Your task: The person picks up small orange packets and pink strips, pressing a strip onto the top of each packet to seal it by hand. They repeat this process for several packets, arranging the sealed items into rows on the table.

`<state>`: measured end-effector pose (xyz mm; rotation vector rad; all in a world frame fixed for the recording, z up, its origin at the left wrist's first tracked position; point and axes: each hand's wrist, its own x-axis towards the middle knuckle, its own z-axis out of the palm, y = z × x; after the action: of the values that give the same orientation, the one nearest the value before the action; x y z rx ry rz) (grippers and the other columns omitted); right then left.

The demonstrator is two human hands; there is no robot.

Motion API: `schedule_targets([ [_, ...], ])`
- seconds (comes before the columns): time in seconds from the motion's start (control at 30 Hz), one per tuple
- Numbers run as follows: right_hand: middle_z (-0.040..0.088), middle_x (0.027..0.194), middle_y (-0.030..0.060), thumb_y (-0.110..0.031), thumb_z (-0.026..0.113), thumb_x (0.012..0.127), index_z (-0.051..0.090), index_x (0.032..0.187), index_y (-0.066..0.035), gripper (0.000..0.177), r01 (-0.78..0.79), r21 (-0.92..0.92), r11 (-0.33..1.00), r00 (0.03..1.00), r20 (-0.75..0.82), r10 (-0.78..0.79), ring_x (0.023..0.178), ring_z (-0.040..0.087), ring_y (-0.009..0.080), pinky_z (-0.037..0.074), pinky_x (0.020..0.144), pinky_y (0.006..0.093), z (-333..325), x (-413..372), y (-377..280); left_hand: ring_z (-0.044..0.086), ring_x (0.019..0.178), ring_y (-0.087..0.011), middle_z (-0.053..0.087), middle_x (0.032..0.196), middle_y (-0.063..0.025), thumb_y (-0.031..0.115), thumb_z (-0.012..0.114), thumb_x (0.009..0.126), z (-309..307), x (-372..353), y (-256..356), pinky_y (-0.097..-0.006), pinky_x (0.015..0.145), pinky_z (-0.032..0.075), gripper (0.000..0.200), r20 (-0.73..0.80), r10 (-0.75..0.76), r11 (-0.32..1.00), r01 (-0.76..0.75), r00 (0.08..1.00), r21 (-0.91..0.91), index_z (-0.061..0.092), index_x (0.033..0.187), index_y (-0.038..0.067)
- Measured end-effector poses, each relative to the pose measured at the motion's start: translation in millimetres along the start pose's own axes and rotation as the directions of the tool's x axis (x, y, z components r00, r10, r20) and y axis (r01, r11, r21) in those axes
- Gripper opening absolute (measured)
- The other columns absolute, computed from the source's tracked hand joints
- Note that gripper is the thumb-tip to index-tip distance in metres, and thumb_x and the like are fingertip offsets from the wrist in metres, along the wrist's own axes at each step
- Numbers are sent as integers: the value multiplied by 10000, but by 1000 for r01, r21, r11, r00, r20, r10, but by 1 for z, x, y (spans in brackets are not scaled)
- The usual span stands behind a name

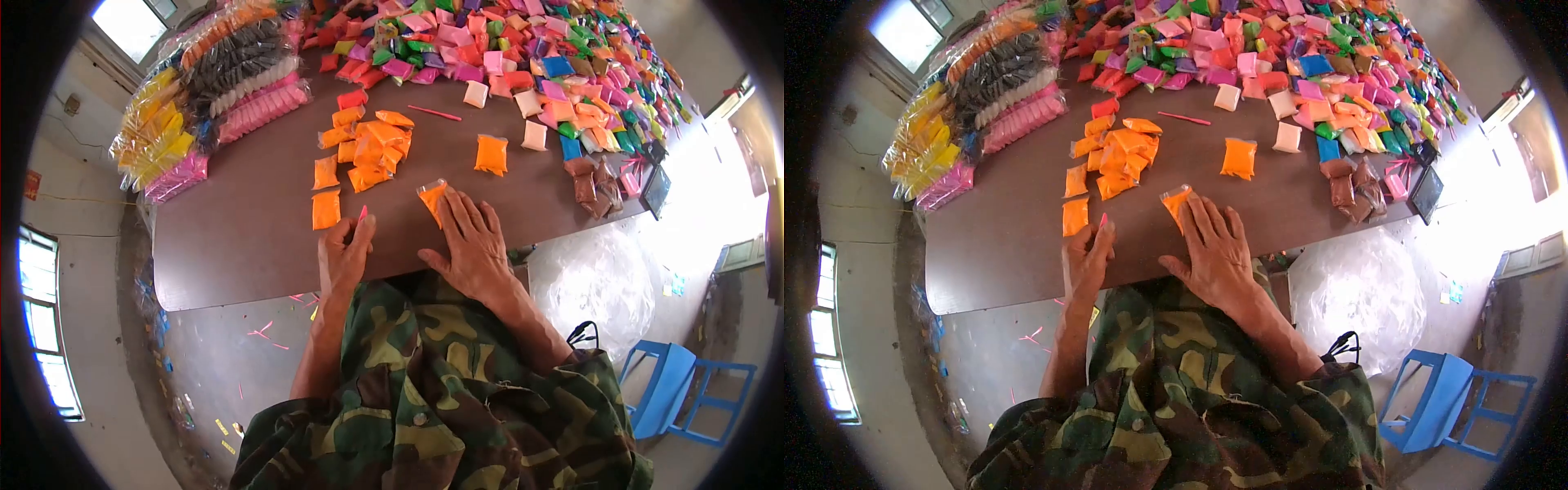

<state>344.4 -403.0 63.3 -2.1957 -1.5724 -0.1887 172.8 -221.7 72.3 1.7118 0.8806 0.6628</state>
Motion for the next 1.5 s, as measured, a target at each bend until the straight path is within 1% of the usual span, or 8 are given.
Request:
schedule_targets([
  [0.2, 419, 1693, 225, -574, 701, 997, 455, 1612, 33, 899, -8, 44, 999, 999, -34, 10, 1575, 388, 390, 299, 1270, 586, 0, 0, 2, 508, 614, -44, 598, 670, 31, 489, 725, 1068, 1, -3, 3, -264, 558, 368, 470, -16, -34, 999, 35, 999, 15, 720, 857, 69],
  [0.3, 437, 1681, 210, -565, 710, 994, 482, 1593, 31, 876, 41, 47, 998, 998, -42, -39, 1572, 394, 373, 307, 1268, 583, -3, 0, -2, 529, 623, -52, 599, 651, 14, 427, 741, 1067, 1, -2, 0, -276, 557, 383, 461, -8, 51, 998, -51, 999, 46, 711, 858, 18],
  [0.7, 474, 1643, 183, -528, 745, 976, 537, 1542, 34, 824, 32, 62, 998, 999, -39, -30, 1551, 424, 347, 334, 1261, 566, 5, -2, 0, 540, 636, -58, 621, 687, 4, 389, 698, 1086, 1, 0, -9, -274, 572, 385, 403, -3, -45, 999, 45, 999, 29, 724, 947, 12],
  [0.9, 494, 1635, 189, -452, 763, 976, 558, 1529, 6, 747, -5, 145, 989, 990, -141, 26, 1514, 476, 372, 375, 1221, 561, -1, 7, -1, 582, 658, -86, 667, 753, -35, 222, 655, 1108, 20, 2, 23, -289, 588, 449, 220, 58, 147, 987, -150, 987, 54, 696, 1109, 6],
  [1.0, 541, 1585, 176, -407, 792, 954, 577, 1501, 0, 715, -13, 137, 991, 995, -101, 27, 1489, 502, 358, 394, 1199, 547, 2, 11, 3, 611, 660, -105, 675, 752, -69, 172, 669, 1095, 27, 6, 38, -302, 614, 493, 181, 125, 207, 969, -221, 970, 112, 709, 1083, -4],
  [1.2, 588, 1533, 152, -358, 818, 921, 597, 1476, -14, 688, -20, 192, 981, 991, -123, 44, 1462, 531, 334, 388, 1200, 526, -2, 13, 4, 705, 681, -256, 716, 830, -167, 127, 718, 1041, 38, 26, 40, -364, 641, 545, 139, 211, 430, 834, -475, 878, 280, 742, 1053, -10],
  [1.4, 605, 1516, 153, -324, 805, 921, 607, 1467, -19, 655, -24, 191, 981, 985, -160, 55, 1451, 542, 321, 381, 1213, 511, 6, 12, 6, 733, 802, -359, 737, 927, -165, 131, 734, 1008, 69, 53, 42, -429, 697, 572, 107, 304, 435, 783, -523, 848, 338, 731, 1040, 28],
  [1.5, 609, 1504, 158, -313, 792, 931, 611, 1458, -15, 632, -13, 193, 981, 979, -198, 52, 1444, 545, 317, 379, 1214, 506, 8, 11, 6, 739, 862, -354, 744, 959, -177, 165, 739, 1012, 73, 69, 40, -436, 772, 588, 168, 427, 458, 649, -622, 780, 439, 747, 1073, 9],
])
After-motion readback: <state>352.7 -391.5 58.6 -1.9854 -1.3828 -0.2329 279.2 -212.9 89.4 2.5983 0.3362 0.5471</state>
